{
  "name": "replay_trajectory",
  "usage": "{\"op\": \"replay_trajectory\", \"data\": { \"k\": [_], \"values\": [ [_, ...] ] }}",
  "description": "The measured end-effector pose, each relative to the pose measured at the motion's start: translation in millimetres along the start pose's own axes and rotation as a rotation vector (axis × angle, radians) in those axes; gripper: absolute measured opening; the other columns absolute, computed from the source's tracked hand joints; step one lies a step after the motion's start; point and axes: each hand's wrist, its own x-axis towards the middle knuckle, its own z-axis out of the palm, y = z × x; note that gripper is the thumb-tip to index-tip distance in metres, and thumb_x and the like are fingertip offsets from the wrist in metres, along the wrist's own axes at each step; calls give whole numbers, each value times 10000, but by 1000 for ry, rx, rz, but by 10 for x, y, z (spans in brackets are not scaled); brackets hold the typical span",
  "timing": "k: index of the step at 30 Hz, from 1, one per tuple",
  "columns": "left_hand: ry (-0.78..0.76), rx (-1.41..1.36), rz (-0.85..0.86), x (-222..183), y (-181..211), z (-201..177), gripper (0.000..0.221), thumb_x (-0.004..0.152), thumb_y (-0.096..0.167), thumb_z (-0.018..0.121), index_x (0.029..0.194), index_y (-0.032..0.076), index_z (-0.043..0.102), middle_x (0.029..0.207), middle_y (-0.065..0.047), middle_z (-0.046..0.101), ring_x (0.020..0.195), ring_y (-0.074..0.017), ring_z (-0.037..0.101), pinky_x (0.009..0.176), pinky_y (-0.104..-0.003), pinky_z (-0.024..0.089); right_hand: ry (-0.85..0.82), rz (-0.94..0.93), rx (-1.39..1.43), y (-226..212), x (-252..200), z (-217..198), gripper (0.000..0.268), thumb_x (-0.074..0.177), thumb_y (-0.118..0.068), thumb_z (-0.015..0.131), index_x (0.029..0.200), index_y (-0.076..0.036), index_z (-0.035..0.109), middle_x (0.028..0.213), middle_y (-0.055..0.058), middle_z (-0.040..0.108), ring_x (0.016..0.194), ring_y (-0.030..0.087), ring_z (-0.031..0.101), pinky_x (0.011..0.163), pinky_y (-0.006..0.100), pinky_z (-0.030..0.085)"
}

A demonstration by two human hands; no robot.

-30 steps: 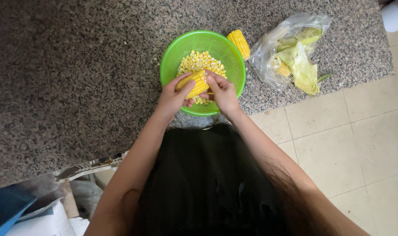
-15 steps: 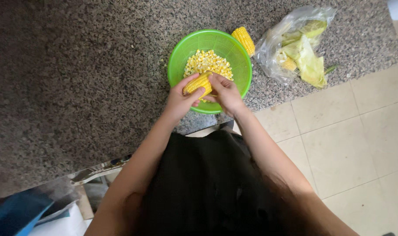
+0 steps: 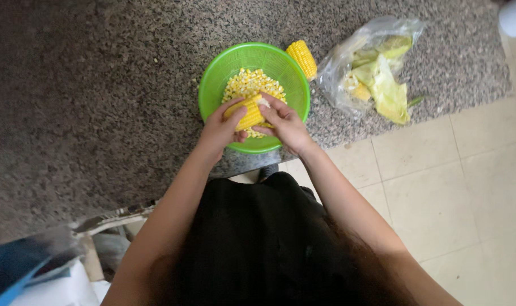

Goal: The person removes the husks and silk from ears of corn by hand and then removes the kernels from a cob into a green bowl.

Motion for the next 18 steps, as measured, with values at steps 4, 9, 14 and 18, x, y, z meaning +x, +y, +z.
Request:
{"op": "replay_trajectory", "data": {
  "k": [4, 9, 14, 18],
  "values": [
    [37, -76, -31, -30, -27, 147, 494, 951, 324, 671, 1404, 136, 609, 960, -55, 691, 598, -121, 637, 520, -259, 554, -121, -51, -114, 9, 25, -216, 569, 1054, -173, 553, 1577, -77, 351, 1414, 51, 586, 1196, 151, 635, 985, 360, 611],
    [105, -59, 12, -74, -55, 288, 514, 954, 331, 683, 1420, 139, 582, 940, -41, 701, 596, -106, 647, 533, -253, 560, -168, -57, -241, -34, 180, -410, 543, 1067, -161, 540, 1580, -62, 393, 1312, 71, 648, 1134, 136, 657, 950, 334, 624],
    [171, -28, 59, -107, -95, 355, 545, 938, 346, 702, 1422, 120, 591, 902, -41, 710, 585, -101, 648, 519, -254, 556, -127, -76, -466, -80, 266, -330, 467, 1071, -195, 516, 1510, -36, 479, 1284, 92, 672, 1096, 142, 669, 871, 322, 637],
    [214, 16, 7, -64, -51, 299, 524, 933, 379, 685, 1385, 120, 631, 886, -35, 708, 546, -101, 620, 483, -254, 532, -9, -78, -702, -86, 234, -213, 441, 1089, -246, 497, 1477, -38, 535, 1254, 132, 704, 1076, 182, 715, 845, 322, 650]
  ]
}}
